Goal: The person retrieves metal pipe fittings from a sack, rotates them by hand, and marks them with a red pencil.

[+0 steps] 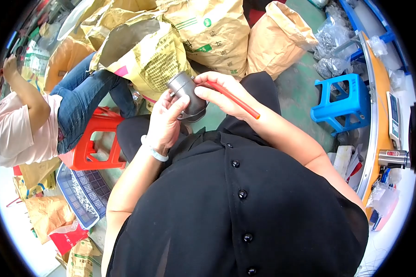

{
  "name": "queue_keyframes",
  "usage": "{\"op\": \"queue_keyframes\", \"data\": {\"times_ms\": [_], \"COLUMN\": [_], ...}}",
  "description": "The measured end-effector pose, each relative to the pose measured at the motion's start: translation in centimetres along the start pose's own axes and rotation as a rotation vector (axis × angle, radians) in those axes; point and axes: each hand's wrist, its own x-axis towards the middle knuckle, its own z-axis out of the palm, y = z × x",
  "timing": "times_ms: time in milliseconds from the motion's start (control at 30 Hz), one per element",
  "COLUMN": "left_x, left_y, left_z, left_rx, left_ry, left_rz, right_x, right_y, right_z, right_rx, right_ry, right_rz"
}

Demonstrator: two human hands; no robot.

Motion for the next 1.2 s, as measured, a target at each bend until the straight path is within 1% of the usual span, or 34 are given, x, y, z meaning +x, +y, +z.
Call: {"op": "queue_keyframes", "data": {"times_ms": [167,267,400,500,600,800,1000,1200], "left_x": [-0.15,-0.37,-0.44,-0.51,-0.60,-0.63,-0.83,-0.88], "left_y": [0.11,0.00,-0.03,0.12,0.13,0.13,0.17,0.15], "left_z": [0.30,0.77,0.76,0.63,0.57,0.51,0.71,0.54], "left_rx": [0.037,0.110,0.124,0.131,0.128,0.125,0.118,0.106], "left_ry": [0.001,-0.016,-0.029,-0.032,-0.031,-0.034,-0.037,-0.053], "left_rz": [0.034,0.093,0.092,0.072,0.063,0.063,0.057,0.036], "right_x": [0.49,0.65,0.75,0.55,0.49,0.39,0.51,0.39], "right_y": [0.03,-0.06,0.18,-0.55,-0.54,-0.76,-0.33,-0.14], "right_z": [0.47,0.65,0.55,0.30,0.40,0.41,0.49,0.47], "right_rx": [0.065,0.082,0.208,0.202,0.246,0.255,0.208,0.237], "right_ry": [0.007,0.001,-0.036,-0.042,-0.025,-0.036,-0.047,-0.042], "right_rz": [0.057,0.094,0.119,0.206,0.231,0.246,0.201,0.225]}}
